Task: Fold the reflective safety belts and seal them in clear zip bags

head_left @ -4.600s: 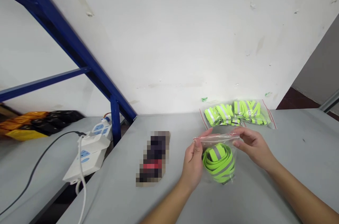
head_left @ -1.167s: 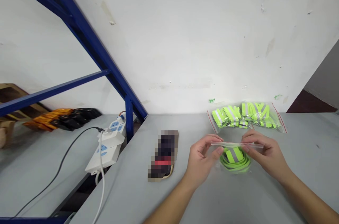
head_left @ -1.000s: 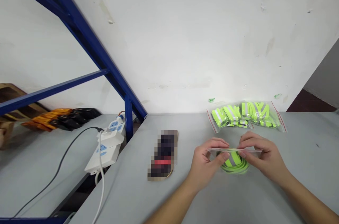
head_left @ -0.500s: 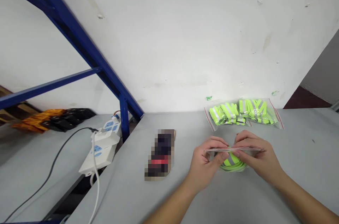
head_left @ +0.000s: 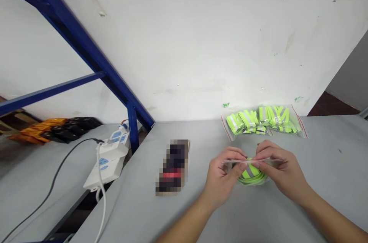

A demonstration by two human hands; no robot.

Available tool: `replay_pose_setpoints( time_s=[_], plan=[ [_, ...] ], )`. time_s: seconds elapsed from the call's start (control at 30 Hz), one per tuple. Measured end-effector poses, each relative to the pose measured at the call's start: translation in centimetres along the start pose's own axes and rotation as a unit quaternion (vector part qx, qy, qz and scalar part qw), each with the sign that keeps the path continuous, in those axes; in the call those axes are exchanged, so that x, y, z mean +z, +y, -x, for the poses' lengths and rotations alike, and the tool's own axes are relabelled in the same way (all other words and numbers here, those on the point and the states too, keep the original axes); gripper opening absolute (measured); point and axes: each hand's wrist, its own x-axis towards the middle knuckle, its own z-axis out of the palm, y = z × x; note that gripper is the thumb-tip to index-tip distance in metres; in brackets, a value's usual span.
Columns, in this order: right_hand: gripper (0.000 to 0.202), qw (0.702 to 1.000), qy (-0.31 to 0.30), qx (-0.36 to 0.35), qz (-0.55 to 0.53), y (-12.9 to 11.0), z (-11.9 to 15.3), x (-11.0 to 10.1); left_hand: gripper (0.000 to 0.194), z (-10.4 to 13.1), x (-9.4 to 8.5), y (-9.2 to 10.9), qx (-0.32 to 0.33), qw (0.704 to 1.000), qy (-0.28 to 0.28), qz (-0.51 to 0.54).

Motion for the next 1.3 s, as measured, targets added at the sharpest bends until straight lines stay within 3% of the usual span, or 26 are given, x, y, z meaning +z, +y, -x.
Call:
replay_pose_setpoints(
  time_s=[0.23, 0.87, 1.13, 1.3],
  plan=[
    [0.012, 0.999, 0.005, 0.046, 0.014, 0.0, 0.1, 0.3, 0.014, -0.1, 0.2, 0.2, 0.016, 1.000, 0.022, 0.002],
    [0.013, 0.999, 0.013, 0.024, 0.026, 0.6, 0.1, 0.1, 0.016, -0.2, -0.2, 0.0, 0.035, 0.999, 0.029, -0.014],
    [0.008, 1.000, 0.007, 0.009, 0.024, 0.6, -0.2, -0.4, 0.010, -0.4, -0.1, 0.3, 0.094, 0.994, 0.012, -0.052],
    [0.009, 1.000, -0.006, -0.006, -0.024, 0.5, -0.2, -0.7, 0.018, -1.0, 0.0, 1.7, 0.083, 0.994, -0.025, -0.062]
  ],
)
